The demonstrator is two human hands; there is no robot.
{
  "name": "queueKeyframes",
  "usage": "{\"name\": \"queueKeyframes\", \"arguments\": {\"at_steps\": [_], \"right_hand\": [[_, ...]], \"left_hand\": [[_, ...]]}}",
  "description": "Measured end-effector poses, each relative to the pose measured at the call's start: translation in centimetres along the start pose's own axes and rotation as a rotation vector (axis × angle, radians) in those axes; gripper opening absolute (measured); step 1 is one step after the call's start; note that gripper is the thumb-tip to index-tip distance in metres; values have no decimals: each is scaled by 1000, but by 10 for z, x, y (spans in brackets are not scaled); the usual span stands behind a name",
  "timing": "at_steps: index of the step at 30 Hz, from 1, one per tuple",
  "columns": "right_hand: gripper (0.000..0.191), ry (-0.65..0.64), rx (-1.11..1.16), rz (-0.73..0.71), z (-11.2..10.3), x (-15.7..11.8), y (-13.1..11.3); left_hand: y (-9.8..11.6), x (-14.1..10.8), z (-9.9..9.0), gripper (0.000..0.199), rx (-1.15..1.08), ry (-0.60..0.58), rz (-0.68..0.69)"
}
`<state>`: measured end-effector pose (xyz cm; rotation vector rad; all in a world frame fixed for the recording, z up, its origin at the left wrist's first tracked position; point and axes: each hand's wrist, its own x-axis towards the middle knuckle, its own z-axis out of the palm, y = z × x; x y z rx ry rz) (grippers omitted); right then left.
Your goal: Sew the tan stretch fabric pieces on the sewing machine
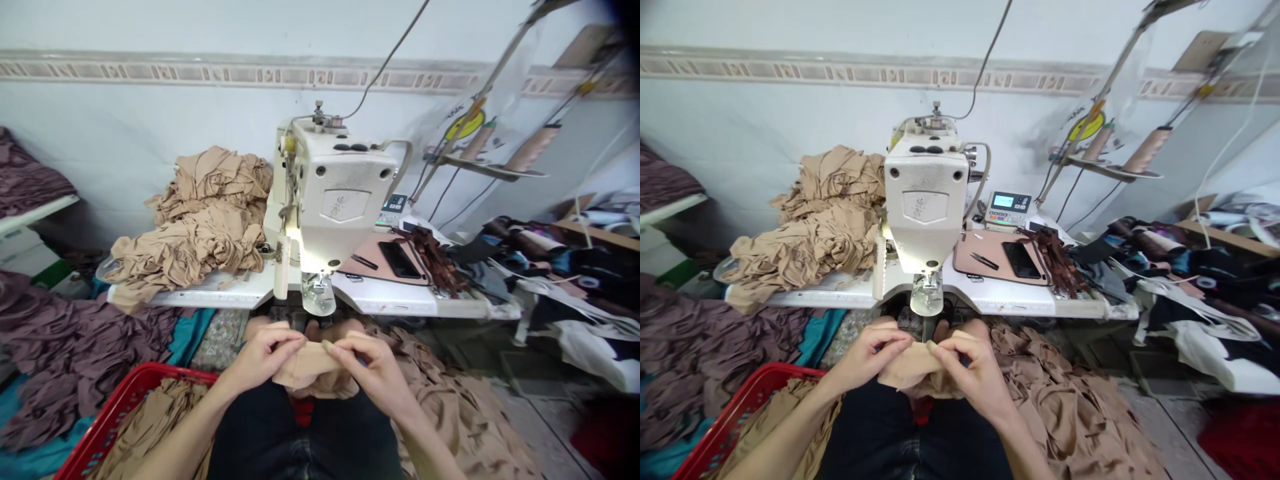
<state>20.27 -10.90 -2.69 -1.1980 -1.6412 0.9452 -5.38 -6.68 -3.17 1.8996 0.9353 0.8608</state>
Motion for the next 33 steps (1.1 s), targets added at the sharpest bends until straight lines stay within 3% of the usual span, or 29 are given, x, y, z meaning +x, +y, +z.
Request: {"name": "queueKeyframes", "arguments": {"at_steps": [3, 7, 15, 18, 23, 33], "right_hand": [[33, 79, -93, -93, -2, 2, -8], [32, 173, -92, -121, -7, 16, -15], [39, 220, 136, 66, -14, 49, -7], [42, 242, 202, 106, -15, 56, 0], [40, 314, 268, 117, -15, 65, 12], [46, 347, 246, 93, -24, 80, 21]], "left_hand": [[7, 6, -2, 29, 43, 35, 69], [12, 17, -2, 33, -31, 74, 31], [15, 43, 2, 37, -226, 187, -220], [19, 52, 3, 32, -262, 293, -233], [19, 67, 6, 25, -297, 407, -135], [16, 88, 11, 38, -430, 363, -129]]}}
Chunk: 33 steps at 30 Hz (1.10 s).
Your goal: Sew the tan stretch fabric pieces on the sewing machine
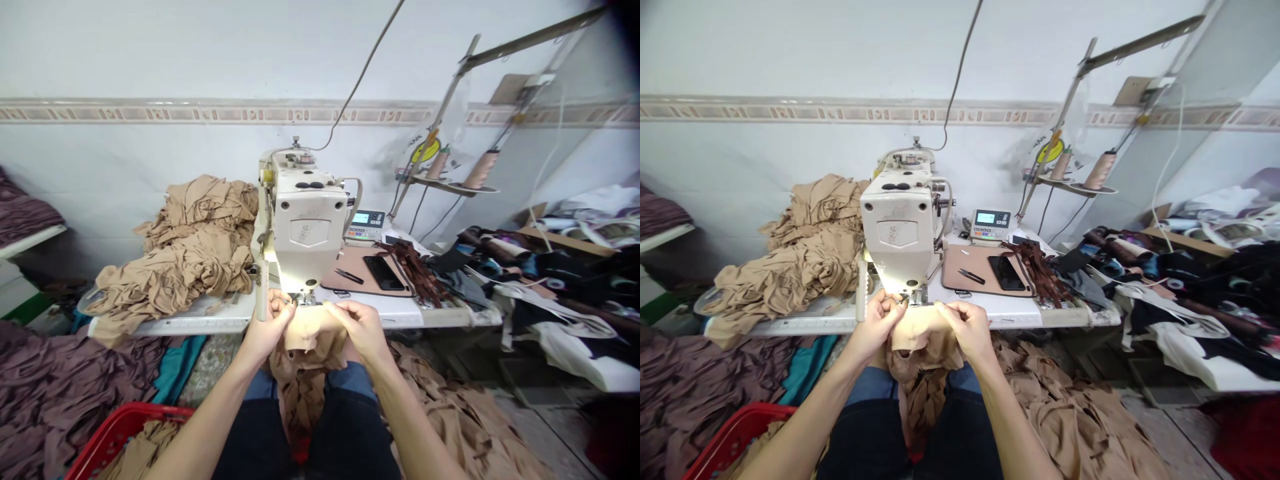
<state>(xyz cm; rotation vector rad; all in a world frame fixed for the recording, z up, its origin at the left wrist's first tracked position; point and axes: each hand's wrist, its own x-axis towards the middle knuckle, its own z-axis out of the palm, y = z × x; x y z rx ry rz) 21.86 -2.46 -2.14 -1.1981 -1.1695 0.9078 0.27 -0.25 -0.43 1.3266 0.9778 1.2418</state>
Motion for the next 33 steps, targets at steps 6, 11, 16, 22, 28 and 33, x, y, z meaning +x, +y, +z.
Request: {"name": "queueKeyframes", "arguments": {"at_steps": [6, 11, 16, 22, 28, 33], "right_hand": [[50, 15, 14, 35, 4, -9, 13], [54, 103, -13, 37, 0, -37, 42], [46, 124, -150, -82, 13, -91, 52], [38, -182, -122, -38, 63, -112, 29], [51, -129, 108, 108, 83, -104, 18], [48, -143, 182, 96, 56, -105, 2]], "left_hand": [[-9, -6, -6, 38, 37, 65, 18], [-29, -23, -33, 40, 175, 132, 21], [-38, -38, -72, 41, 255, 124, -15], [-18, -48, -69, 42, 151, 124, -69], [-21, -65, -47, 45, 169, 22, -80], [-19, -85, -37, 37, 323, -145, 32]]}}
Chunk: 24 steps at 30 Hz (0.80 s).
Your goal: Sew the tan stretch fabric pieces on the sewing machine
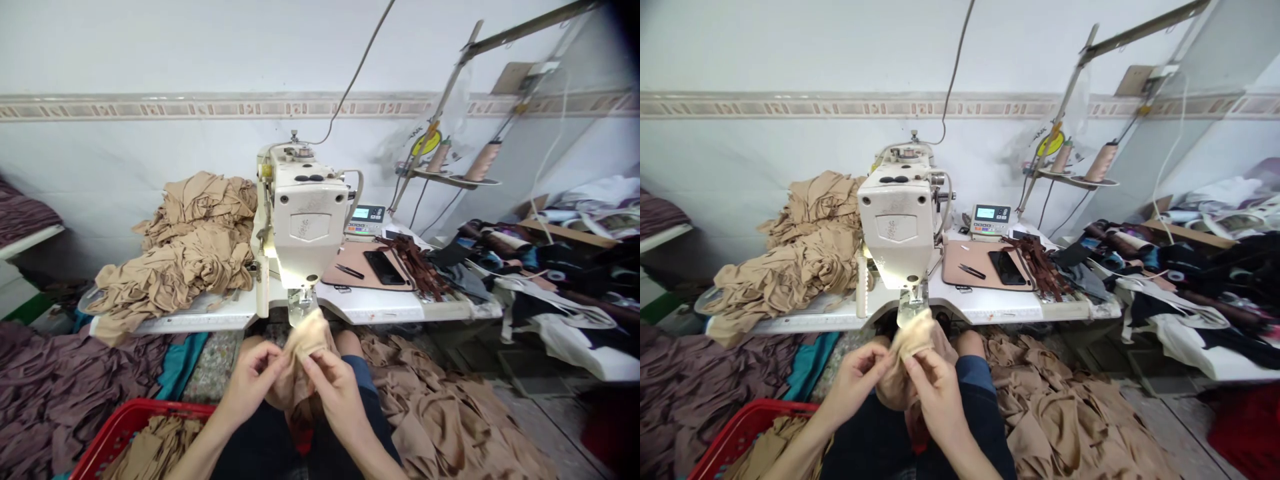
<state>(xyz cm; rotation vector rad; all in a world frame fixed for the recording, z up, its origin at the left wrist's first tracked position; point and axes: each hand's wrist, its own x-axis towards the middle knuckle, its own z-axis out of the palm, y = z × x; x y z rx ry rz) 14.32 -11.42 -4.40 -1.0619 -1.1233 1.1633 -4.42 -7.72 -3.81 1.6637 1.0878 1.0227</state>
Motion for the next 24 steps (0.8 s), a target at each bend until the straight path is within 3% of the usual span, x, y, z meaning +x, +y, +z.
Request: {"name": "queueKeyframes", "arguments": {"at_steps": [4, 8, 11, 13, 15, 19, 24], "right_hand": [[51, -249, -6, 192, -31, -6, -9], [50, -524, -152, 278, -52, -13, -18], [48, -694, -289, 251, -62, -13, -29], [43, -777, -357, 236, -69, -9, -35], [36, -766, -383, 224, -75, -4, -38], [38, -588, -332, 191, -79, 2, -31], [42, -341, -347, 64, -69, 4, -17]], "left_hand": [[3, -13, 8, 31, 16, -104, 153], [1, -19, 18, 15, -53, -106, 69], [1, -21, 27, 33, -77, -428, -44], [0, -23, 31, 26, -118, -637, -115], [-3, -24, 31, 26, -163, -675, -183], [-11, -21, 21, 39, -200, -477, -223], [-13, -11, 10, 35, -174, -286, -160]]}}
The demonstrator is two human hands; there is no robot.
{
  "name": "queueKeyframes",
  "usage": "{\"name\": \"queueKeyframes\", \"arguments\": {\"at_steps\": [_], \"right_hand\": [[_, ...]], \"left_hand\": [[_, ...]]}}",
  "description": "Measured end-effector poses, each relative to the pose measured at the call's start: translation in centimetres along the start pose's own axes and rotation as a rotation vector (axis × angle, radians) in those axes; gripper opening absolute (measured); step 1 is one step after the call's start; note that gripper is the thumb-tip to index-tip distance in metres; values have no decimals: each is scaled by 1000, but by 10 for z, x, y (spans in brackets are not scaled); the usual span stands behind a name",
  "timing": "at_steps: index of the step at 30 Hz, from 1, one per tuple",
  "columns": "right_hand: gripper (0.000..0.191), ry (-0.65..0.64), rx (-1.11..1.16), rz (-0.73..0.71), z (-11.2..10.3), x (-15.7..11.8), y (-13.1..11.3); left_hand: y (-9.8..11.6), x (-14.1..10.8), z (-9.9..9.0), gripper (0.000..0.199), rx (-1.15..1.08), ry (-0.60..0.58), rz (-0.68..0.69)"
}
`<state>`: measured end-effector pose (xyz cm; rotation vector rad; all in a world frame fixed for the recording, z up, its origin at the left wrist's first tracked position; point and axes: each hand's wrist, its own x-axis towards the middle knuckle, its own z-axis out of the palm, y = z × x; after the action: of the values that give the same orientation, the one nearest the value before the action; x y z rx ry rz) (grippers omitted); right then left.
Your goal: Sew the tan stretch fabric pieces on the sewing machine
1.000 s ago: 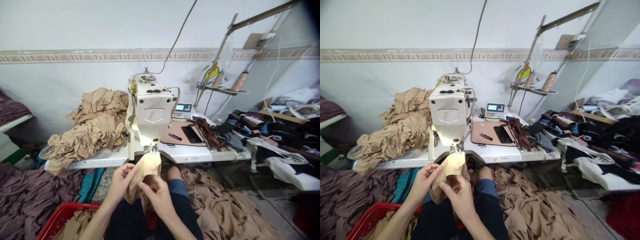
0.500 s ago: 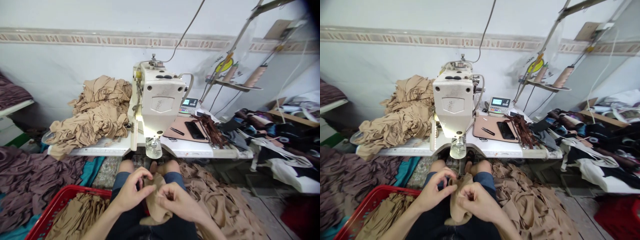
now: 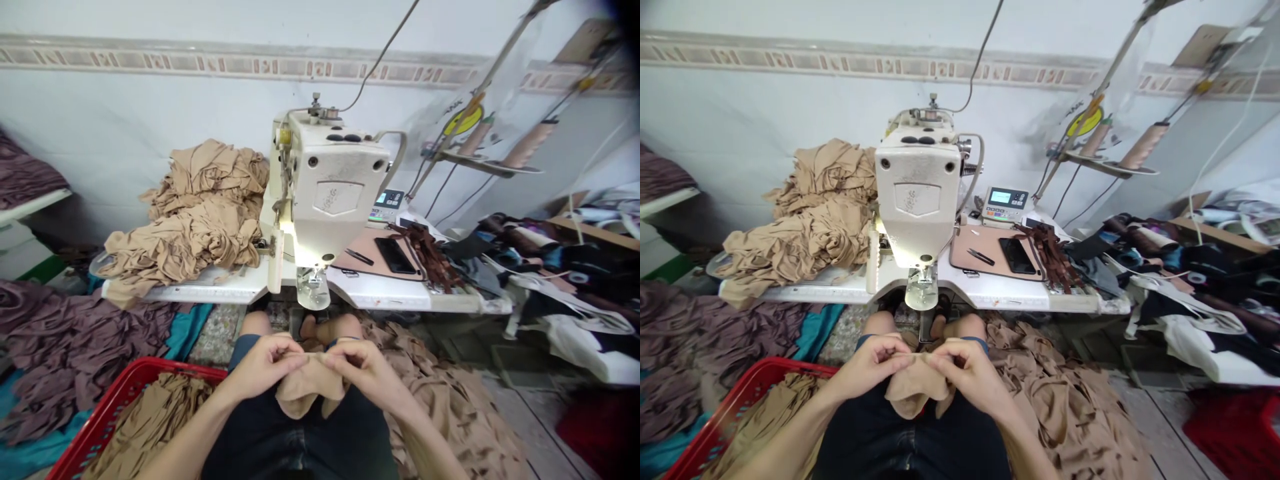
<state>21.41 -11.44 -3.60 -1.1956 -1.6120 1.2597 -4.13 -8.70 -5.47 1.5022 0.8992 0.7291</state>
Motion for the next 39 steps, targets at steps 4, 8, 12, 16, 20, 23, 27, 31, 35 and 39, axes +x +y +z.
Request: {"name": "queueKeyframes", "arguments": {"at_steps": [4, 8, 12, 16, 20, 23, 27, 31, 35, 39], "right_hand": [[42, 129, 10, -7, 4, 5, -3], [39, 209, -166, -136, 5, 3, -14], [35, 292, -280, -235, 5, 2, -27], [33, 375, -250, -257, 3, 14, -36], [33, 403, -84, -208, -3, 32, -35], [37, 400, 62, -133, -9, 45, -29], [42, 414, 163, -74, -14, 57, -20], [45, 462, 212, -61, -19, 66, -14], [44, 506, 201, -73, -25, 73, -11], [43, 545, 214, -63, -25, 76, -7]], "left_hand": [[4, 3, -9, 41, -91, 84, 23], [12, 7, -18, 31, 74, 82, 125], [27, 13, -21, 26, 258, 133, 230], [35, 21, -22, 29, 253, 170, 251], [37, 33, -20, 31, 140, 235, 148], [44, 43, -19, 33, 53, 303, 77], [55, 58, -17, 29, 10, 398, 97], [55, 73, -15, 27, -27, 458, 161], [50, 85, -13, 30, -82, 465, 195], [48, 94, -11, 37, -153, 446, 221]]}}
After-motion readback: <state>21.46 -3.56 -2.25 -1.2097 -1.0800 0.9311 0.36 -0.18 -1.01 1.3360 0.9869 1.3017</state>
